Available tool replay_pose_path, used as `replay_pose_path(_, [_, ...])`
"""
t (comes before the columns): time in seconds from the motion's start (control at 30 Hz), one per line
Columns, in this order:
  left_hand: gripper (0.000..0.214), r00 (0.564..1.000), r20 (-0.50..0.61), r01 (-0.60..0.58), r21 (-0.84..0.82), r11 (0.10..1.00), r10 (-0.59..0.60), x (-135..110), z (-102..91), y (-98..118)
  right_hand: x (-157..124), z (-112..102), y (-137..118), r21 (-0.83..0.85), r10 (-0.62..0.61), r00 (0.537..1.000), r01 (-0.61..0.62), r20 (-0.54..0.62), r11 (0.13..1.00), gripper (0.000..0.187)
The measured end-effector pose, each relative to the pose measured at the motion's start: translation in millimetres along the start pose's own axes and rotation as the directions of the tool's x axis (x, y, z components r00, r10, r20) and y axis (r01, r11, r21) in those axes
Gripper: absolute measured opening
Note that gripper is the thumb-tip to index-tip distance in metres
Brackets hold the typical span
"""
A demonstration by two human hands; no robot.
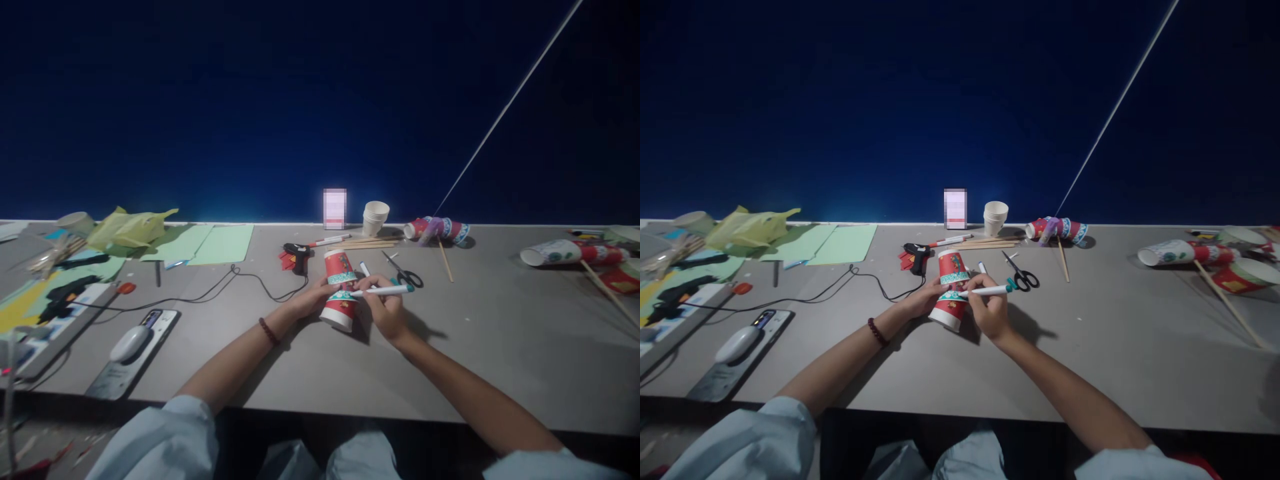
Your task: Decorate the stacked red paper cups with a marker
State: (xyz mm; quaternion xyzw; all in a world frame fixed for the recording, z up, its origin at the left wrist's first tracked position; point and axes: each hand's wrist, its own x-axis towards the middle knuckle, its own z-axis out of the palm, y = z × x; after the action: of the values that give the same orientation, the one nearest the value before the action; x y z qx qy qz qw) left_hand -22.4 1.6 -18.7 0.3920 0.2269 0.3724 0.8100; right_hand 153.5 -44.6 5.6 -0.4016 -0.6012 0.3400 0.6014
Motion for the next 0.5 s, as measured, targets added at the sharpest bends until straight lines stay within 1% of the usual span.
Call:
replay_pose_path(0.17, [0.057,1.000,0.022,-0.009,-0.008,1.000,0.009,-0.3,1.7,0.7,-0.3,-0.4,0.7,0.017,0.008,1.000,-0.008,0.000,1.000,0.007])
replay_pose_path(0.37, [0.055,1.000,-0.013,-0.012,0.010,1.000,0.012,-0.5,1.3,0.1,-1.0,0.6,2.0,0.060,0.048,0.998,-0.045,-0.045,0.997,0.006])
replay_pose_path(0.5, [0.057,1.000,-0.031,-0.004,0.025,1.000,0.005,-1.1,2.2,0.0,-2.4,0.2,2.3,0.031,0.015,0.998,-0.013,-0.069,0.999,0.007])
